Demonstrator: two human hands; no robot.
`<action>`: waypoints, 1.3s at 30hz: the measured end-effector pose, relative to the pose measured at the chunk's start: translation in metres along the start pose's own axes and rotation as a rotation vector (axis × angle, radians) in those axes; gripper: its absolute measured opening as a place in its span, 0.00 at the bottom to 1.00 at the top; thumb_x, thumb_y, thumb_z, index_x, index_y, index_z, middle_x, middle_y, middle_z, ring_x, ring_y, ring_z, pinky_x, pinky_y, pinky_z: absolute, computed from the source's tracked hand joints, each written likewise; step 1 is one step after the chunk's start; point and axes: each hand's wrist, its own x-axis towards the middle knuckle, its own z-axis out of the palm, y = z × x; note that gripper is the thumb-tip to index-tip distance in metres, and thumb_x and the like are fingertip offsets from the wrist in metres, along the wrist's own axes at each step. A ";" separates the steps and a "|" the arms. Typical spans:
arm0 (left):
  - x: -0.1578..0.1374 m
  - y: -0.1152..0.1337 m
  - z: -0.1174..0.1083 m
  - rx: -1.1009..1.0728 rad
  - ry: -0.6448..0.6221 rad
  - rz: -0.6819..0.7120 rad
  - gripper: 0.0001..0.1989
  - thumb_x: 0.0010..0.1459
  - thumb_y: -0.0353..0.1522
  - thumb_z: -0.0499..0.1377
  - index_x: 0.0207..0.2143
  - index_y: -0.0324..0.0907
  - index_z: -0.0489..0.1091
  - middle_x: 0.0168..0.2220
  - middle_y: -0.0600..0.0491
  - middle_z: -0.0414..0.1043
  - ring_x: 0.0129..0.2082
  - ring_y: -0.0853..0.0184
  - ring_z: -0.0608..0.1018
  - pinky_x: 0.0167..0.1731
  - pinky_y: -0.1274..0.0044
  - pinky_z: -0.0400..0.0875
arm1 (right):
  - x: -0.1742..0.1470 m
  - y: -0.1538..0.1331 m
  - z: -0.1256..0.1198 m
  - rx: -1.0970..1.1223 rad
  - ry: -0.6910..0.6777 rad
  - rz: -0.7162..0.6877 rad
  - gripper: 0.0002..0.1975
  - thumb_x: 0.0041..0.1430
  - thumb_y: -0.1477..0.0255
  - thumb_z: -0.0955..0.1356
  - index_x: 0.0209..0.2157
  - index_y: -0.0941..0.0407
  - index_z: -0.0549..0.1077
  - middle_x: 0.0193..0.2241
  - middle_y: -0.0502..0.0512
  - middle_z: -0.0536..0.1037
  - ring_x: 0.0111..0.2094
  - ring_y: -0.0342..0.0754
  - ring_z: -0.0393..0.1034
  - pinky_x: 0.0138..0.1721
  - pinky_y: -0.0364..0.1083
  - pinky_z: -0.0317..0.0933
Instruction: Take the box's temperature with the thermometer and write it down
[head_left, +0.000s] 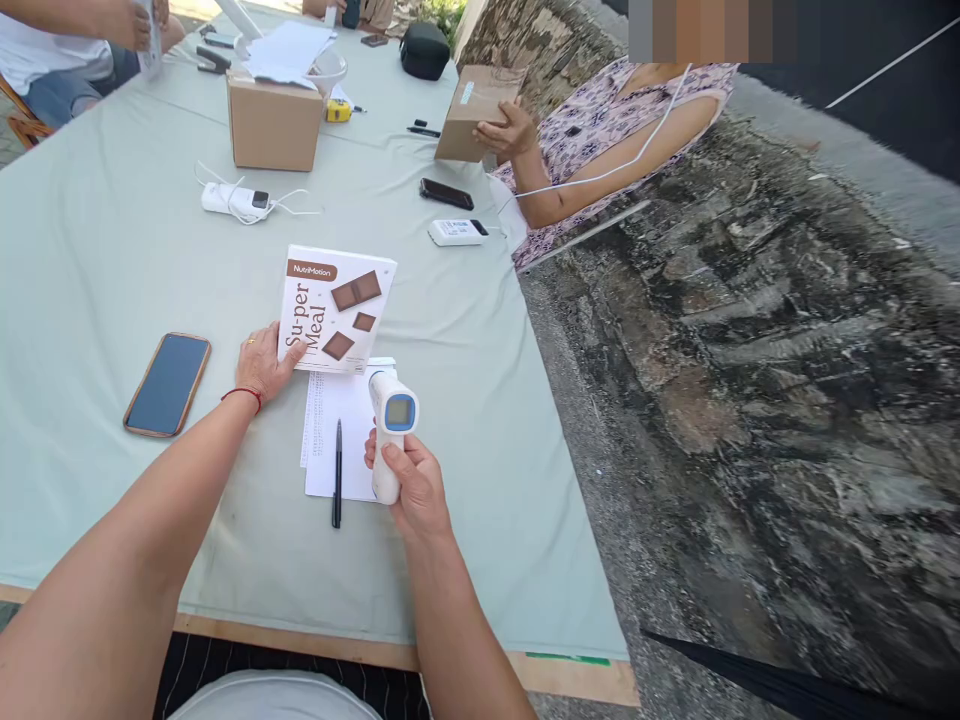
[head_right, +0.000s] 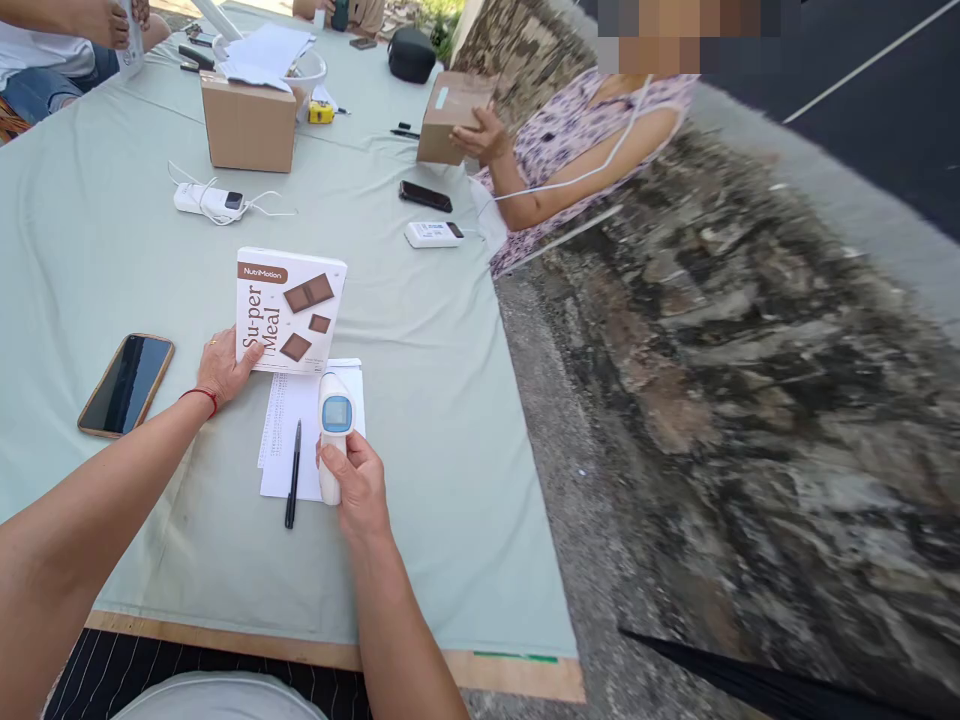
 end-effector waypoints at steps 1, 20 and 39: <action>0.000 0.000 0.000 -0.001 0.003 0.000 0.27 0.66 0.51 0.43 0.50 0.39 0.65 0.45 0.42 0.72 0.49 0.51 0.71 0.49 0.62 0.63 | -0.002 0.006 -0.003 0.006 0.017 0.004 0.23 0.41 0.55 0.75 0.33 0.57 0.72 0.27 0.52 0.70 0.28 0.44 0.61 0.29 0.45 0.58; 0.002 0.003 -0.005 -0.003 0.027 0.002 0.28 0.65 0.50 0.42 0.52 0.40 0.66 0.46 0.41 0.72 0.48 0.50 0.71 0.49 0.61 0.64 | -0.003 0.012 -0.013 -0.025 0.129 -0.045 0.23 0.42 0.57 0.76 0.35 0.57 0.73 0.34 0.55 0.76 0.34 0.47 0.69 0.37 0.47 0.64; 0.001 0.004 0.001 -0.033 0.018 -0.015 0.28 0.66 0.53 0.44 0.50 0.41 0.66 0.46 0.43 0.72 0.49 0.52 0.71 0.49 0.63 0.63 | 0.017 0.035 -0.057 -1.300 0.510 -0.381 0.27 0.54 0.54 0.67 0.48 0.60 0.73 0.44 0.68 0.73 0.48 0.63 0.64 0.48 0.59 0.57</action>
